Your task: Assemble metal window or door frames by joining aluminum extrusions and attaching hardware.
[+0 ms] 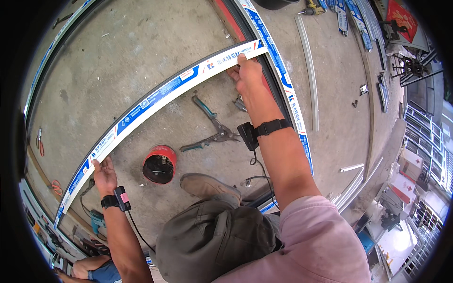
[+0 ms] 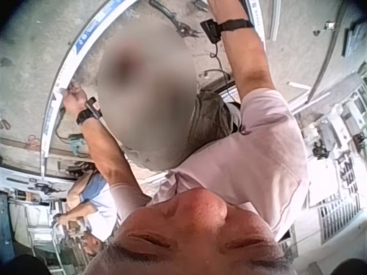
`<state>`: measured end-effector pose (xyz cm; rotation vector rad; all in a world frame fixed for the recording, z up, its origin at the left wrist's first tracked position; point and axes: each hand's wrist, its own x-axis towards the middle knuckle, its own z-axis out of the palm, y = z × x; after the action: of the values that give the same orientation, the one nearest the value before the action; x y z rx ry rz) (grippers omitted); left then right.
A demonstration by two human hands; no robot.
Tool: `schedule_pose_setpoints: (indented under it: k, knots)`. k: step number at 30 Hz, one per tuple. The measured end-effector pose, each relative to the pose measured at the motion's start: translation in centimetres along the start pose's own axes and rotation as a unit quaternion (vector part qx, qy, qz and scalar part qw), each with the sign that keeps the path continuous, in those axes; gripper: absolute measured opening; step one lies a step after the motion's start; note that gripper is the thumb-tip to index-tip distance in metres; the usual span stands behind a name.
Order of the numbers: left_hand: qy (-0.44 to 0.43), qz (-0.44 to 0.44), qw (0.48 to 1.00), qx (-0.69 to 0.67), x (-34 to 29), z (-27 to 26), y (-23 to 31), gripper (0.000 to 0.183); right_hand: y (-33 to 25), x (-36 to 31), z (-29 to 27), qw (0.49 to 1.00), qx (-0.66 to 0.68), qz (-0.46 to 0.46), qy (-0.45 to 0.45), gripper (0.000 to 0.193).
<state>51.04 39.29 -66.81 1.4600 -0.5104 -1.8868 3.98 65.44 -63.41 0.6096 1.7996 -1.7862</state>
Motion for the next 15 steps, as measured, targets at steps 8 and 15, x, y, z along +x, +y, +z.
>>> schedule_pose_setpoints:
  k: [8, 15]
  knots:
    - [0.005, -0.022, 0.999, 0.049, -1.6, 0.7, 0.6, 0.040, 1.2, -1.8, 0.0, 0.901, -0.383, -0.191, -0.074, 0.042]
    - [0.061, -0.023, 0.998, -0.012, -2.8, 4.3, 0.7, 0.035, 5.0, -15.1, 10.9, 0.470, -0.610, -0.528, -0.357, 0.081]
